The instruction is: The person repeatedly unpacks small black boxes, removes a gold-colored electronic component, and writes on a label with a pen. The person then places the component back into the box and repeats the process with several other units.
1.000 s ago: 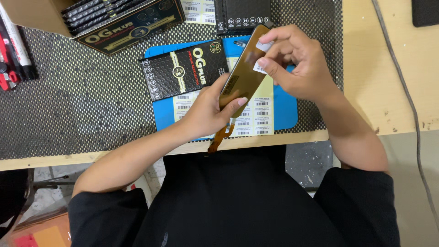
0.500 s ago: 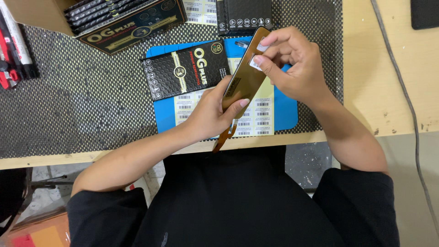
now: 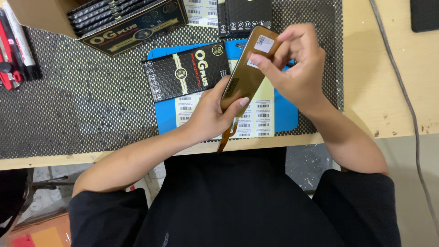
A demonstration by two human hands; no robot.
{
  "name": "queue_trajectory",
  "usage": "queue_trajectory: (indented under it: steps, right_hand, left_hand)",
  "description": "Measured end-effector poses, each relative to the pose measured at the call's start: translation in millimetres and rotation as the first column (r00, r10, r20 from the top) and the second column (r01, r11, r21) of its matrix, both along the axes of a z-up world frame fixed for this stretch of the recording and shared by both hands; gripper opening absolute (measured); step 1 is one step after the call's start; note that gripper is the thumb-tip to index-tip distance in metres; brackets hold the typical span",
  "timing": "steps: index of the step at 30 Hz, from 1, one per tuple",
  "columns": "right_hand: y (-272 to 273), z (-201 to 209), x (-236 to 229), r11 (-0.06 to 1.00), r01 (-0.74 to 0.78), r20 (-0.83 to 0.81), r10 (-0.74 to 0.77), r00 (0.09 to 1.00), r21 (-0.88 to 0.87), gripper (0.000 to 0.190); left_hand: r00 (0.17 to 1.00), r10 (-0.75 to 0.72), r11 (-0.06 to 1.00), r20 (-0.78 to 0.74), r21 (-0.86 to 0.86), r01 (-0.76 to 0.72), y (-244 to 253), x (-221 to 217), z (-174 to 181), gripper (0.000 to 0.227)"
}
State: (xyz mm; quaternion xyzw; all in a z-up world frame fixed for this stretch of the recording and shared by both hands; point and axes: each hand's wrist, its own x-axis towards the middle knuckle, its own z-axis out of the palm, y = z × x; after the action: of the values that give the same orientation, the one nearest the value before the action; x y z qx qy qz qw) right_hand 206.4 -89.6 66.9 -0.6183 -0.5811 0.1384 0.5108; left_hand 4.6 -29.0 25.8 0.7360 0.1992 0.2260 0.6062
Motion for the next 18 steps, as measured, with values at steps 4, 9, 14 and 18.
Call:
queue_trajectory:
  steps: [4, 9, 14, 18]
  right_hand:
    - [-1, -1, 10, 0.997, -0.065, -0.101, 0.069, 0.993, 0.036, 0.050]
    - [-1, 3, 15, 0.965, -0.210, -0.304, 0.155, 0.940, -0.159, 0.045]
    - [-1, -10, 15, 0.931, -0.325, -0.293, 0.267, 0.918, -0.168, 0.038]
    - [0, -6, 19, 0.904, -0.369, -0.092, 0.357, 0.930, -0.218, 0.023]
  left_hand:
    - [0.992, 0.091, 0.996, 0.088, 0.013, -0.093, 0, -1, 3, 0.039]
    - [0.973, 0.051, 0.995, 0.223, -0.096, -0.030, 3, -3, 2, 0.058]
    - [0.974, 0.093, 0.950, 0.208, -0.312, -0.024, 6, 0, 0, 0.046]
    - [0.958, 0.272, 0.903, 0.087, -0.367, -0.223, 10, 5, -7, 0.041]
